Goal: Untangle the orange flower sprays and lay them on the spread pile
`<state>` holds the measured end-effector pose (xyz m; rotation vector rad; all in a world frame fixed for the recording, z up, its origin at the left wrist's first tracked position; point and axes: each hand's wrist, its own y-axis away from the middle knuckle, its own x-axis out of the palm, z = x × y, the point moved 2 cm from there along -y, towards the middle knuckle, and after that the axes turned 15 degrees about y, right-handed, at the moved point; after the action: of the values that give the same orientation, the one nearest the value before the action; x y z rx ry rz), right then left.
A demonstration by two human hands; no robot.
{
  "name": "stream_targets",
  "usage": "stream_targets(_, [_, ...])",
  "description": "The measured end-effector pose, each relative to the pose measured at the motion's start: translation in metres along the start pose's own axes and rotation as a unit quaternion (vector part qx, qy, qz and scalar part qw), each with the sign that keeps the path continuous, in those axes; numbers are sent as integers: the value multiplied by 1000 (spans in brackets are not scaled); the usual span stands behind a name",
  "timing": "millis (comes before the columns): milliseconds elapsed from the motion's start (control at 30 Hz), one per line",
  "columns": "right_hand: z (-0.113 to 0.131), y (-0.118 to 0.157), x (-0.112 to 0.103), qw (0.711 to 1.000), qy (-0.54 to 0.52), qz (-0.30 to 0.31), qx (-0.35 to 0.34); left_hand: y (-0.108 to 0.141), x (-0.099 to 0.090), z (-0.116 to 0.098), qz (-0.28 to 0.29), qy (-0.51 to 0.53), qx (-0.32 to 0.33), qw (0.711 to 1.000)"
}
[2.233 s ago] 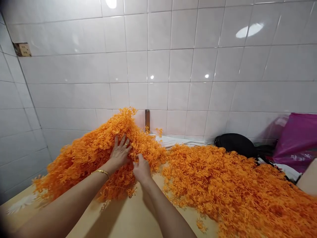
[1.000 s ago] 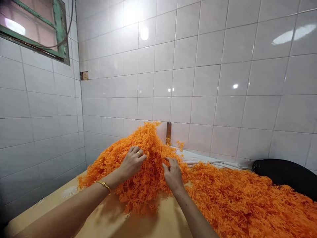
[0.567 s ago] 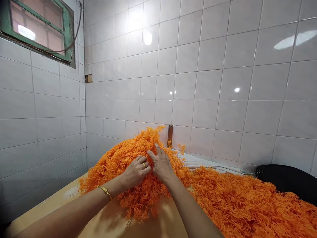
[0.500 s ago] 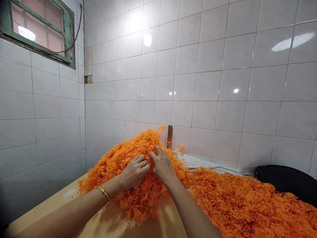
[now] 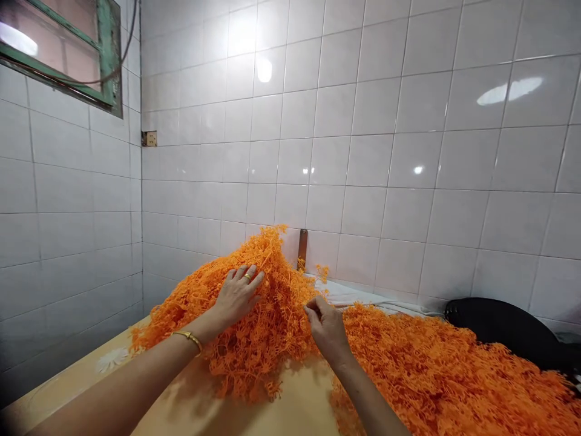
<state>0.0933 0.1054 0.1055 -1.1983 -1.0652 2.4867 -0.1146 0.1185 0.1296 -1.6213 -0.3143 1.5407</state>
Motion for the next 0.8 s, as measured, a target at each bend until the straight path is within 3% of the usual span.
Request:
stream_targets(100, [10, -12, -10, 999, -10, -32, 6, 1, 5, -9, 19, 14, -4, 1000])
stream_targets(233, [45, -40, -11, 994, 0, -98, -42, 9, 15, -15, 40, 53, -10, 998])
stream_targets(333, [71, -67, 3, 985, 16, -134, -105, 14, 21, -16, 44, 75, -14, 996])
stream_targets(433, [83, -90, 24, 982, 85, -112, -123, 21, 25, -17, 45, 76, -2, 996])
stream_targets(600, [69, -99, 45, 975, 204, -45, -76, 28, 8, -20, 21, 118, 7, 993])
stream_targets(700, [54, -91, 42, 978, 197, -46, -58, 18, -14, -17, -45, 187, -27, 981])
stream_targets(800, [47, -82, 35, 979, 190, -55, -47, -1, -27, -13, -95, 155, -23, 983])
